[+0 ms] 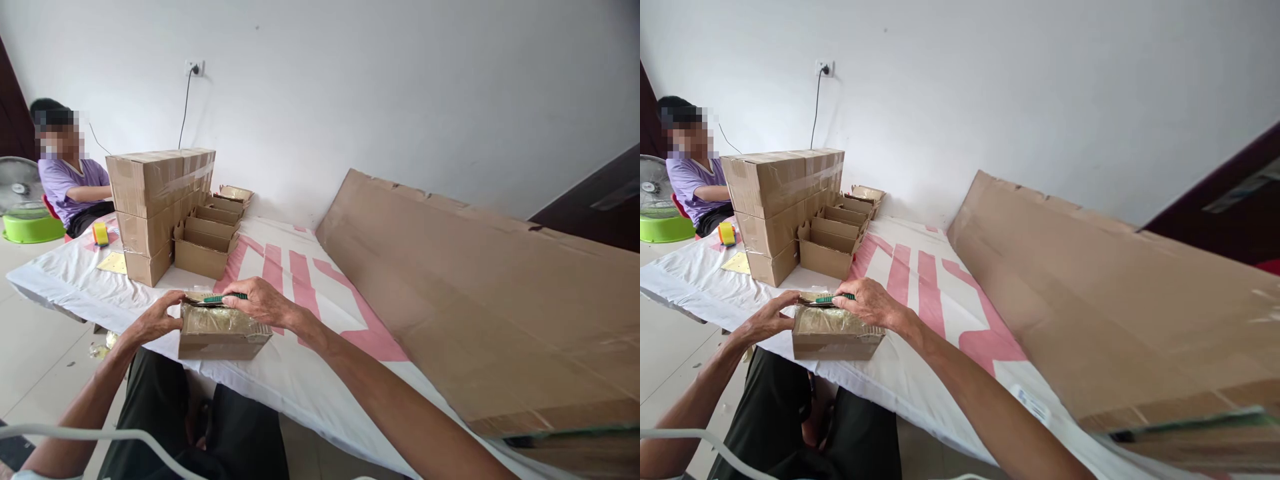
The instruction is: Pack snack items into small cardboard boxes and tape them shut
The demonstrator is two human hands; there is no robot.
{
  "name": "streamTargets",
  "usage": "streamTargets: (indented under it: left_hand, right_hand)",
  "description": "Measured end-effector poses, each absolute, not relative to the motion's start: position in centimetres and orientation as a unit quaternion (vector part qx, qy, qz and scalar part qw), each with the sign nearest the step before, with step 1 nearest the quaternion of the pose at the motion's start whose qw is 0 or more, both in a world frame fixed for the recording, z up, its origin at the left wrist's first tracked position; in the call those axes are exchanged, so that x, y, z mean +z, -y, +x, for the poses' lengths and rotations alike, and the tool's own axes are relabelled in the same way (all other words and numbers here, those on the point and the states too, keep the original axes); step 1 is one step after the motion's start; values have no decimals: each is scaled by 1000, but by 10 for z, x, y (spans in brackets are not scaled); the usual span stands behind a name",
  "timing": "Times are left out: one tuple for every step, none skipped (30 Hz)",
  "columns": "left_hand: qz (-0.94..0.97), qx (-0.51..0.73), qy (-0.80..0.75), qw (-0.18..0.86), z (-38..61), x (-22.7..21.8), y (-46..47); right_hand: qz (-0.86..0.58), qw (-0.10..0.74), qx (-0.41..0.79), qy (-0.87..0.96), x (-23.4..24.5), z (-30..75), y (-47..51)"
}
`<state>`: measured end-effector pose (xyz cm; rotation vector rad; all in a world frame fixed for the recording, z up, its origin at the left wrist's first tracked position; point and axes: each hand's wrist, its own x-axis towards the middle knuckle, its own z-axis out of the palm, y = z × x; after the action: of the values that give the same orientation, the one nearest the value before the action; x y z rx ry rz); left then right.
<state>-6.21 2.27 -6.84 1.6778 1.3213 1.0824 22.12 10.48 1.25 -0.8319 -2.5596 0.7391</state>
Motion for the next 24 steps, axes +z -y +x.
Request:
streamTargets:
  left_hand:
    - [656,416,-510,371,-63,-65,-27]
    - [658,409,-507,377,-64,-62,-31]
    - [660,402,-506,383,-65,-60,-35]
    - [660,398,-507,387,-66,-59,-39]
    - [659,397,-508,388,-66,-59,-42]
    - [656,399,-512,386,-65,-61,-44]
    - [651,405,-514,384,-65,-62,-44]
    - [647,413,-515,382,-64,-65,-44]
    - [643,421,-514,381,-63,-67,-43]
    - [640,429,-511,381,-62,-69,-42]
    - [640,435,-506,382,-62,-71,-40]
    - [640,440,-500,384,-61,-73,-39]
    - [641,442,-495,385,-61,-74,-38]
    - [642,444,-493,385,-62,-74,-37]
    - [641,443,-495,384,-62,-74,-37]
    - [640,442,-498,384,-63,-74,-38]
    - [638,439,-502,385,-63,-73,-38]
    - [638,435,-506,385,-64,-73,-39]
    - [638,431,-510,384,-64,-73,-40]
    - [640,428,-512,382,-65,-73,-41]
    - [643,425,-512,379,-65,-73,-41]
    - [646,423,-513,375,-66,-73,-42]
    - [648,421,-514,373,-66,-73,-42]
    - [648,419,-515,372,-67,-74,-42]
  right_hand:
    - [-298,168,249,906,16,219,-106]
    - [-301,160,236,910,19,217,-108]
    - [-305,153,223,913,22,215,-110]
    - [-310,144,209,916,25,213,-113]
    - [-316,134,194,919,28,211,-115]
    - [-322,123,180,921,31,208,-117]
    - [-327,112,166,923,33,206,-119]
    - [-329,101,155,926,35,204,-120]
    - [-327,93,146,929,36,201,-121]
    - [-323,86,139,932,36,199,-121]
    - [-318,81,132,935,36,197,-122]
    - [-315,78,127,937,36,195,-122]
    - [-314,76,121,939,35,194,-122]
    - [-315,73,116,939,35,193,-123]
    - [-318,69,112,939,35,193,-124]
    - [-320,66,110,939,35,194,-124]
    - [-320,62,108,939,35,196,-125]
    - [-319,58,105,940,37,199,-126]
    - [-318,51,100,941,39,203,-127]
    - [-318,39,93,943,43,208,-127]
    - [-318,23,82,944,47,214,-127]
    - [-324,2,67,944,51,221,-126]
    - [-331,-21,49,942,56,228,-125]
    - [-339,-43,32,939,61,236,-124]
